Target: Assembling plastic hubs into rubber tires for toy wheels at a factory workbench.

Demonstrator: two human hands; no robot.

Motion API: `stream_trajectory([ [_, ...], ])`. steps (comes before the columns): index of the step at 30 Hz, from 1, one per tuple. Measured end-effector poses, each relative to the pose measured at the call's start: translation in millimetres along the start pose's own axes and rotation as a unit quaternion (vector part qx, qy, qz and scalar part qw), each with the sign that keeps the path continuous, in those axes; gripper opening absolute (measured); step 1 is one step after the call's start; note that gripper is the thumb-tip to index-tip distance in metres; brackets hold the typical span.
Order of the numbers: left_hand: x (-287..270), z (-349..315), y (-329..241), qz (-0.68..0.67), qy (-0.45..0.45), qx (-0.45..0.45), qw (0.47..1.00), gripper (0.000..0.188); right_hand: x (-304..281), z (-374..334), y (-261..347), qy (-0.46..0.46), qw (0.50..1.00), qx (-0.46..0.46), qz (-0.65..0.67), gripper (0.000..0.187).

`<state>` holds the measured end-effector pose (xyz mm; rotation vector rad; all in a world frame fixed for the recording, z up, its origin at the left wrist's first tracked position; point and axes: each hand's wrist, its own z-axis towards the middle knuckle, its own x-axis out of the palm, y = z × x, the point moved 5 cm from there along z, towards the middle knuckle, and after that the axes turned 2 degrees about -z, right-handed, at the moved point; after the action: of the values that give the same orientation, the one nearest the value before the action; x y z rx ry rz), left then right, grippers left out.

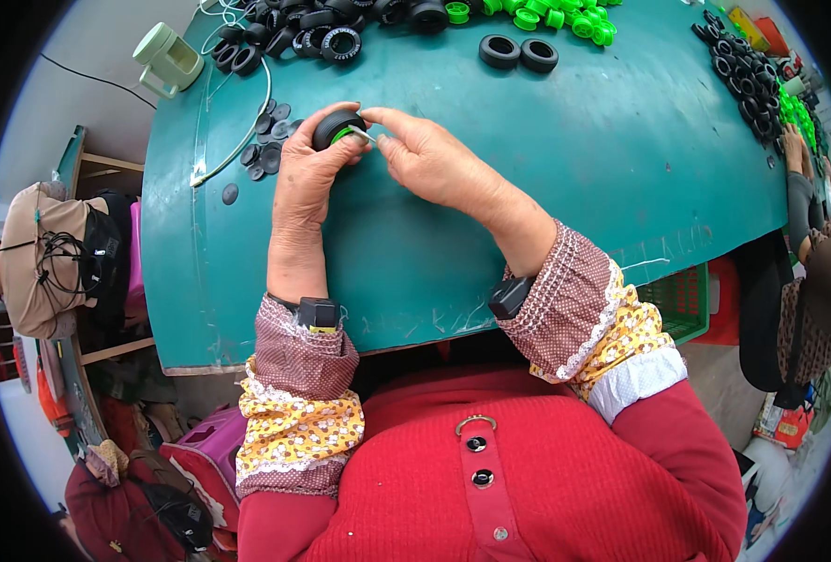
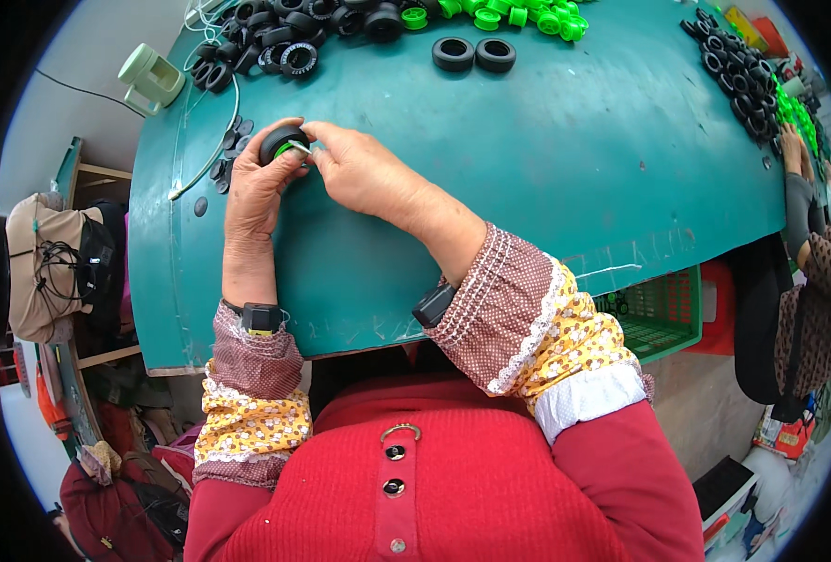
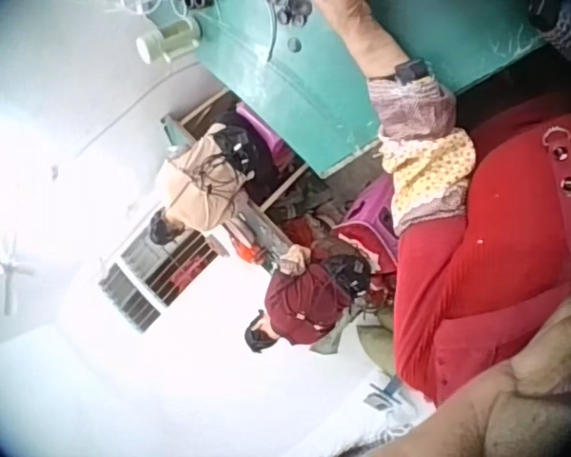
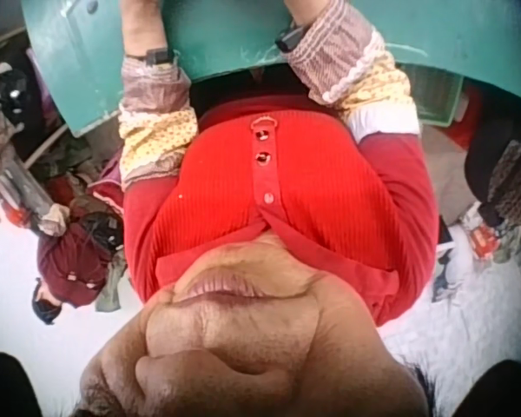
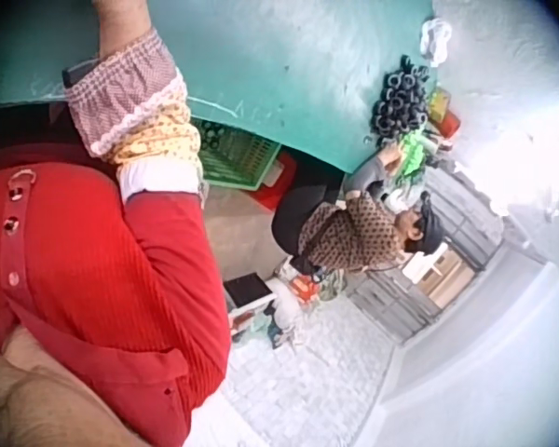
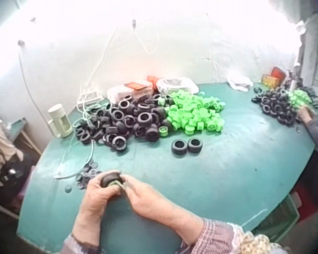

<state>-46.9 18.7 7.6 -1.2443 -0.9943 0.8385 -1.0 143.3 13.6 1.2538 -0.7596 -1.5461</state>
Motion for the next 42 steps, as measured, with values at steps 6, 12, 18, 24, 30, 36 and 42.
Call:
stream_trajectory([
  [6, -5.2, 0.7, -1.0, 0.155, -0.028, 0.053, 0.986, 0.033, -2.6, -3.4, 8.7, 0.026, 0.994, 0.029, -0.104, 0.032],
  [12, 4.3, -1.1, -6.1, 0.273, -0.035, 0.115, 0.954, 0.033, -2.7, -5.6, 8.4, 0.01, 0.989, 0.02, -0.143, 0.031],
  [18, 12.8, -6.4, -11.9, 0.417, -0.047, 0.248, 0.873, 0.031, 4.3, -12.2, 12.6, 0.032, 0.939, 0.014, -0.341, 0.031],
  [24, 11.7, -8.3, -16.0, 0.425, -0.059, 0.226, 0.874, 0.033, 2.7, -2.1, -8.4, 0.089, 0.979, 0.166, 0.074, 0.03],
  [30, 13.0, -4.7, -8.3, 0.307, -0.028, 0.116, 0.944, 0.035, 0.1, -0.4, -10.7, -0.067, 0.981, -0.106, -0.151, 0.025],
  [36, 13.0, -9.2, -12.7, 0.409, -0.029, 0.19, 0.892, 0.031, 1.7, -6.6, -11.7, 0.078, 0.96, 0.254, 0.085, 0.025],
  [42, 20.6, -7.8, -18.3, 0.363, -0.038, 0.177, 0.914, 0.024, -5.9, -5.4, 15.2, -0.084, 0.996, 0.002, -0.01, 0.027],
])
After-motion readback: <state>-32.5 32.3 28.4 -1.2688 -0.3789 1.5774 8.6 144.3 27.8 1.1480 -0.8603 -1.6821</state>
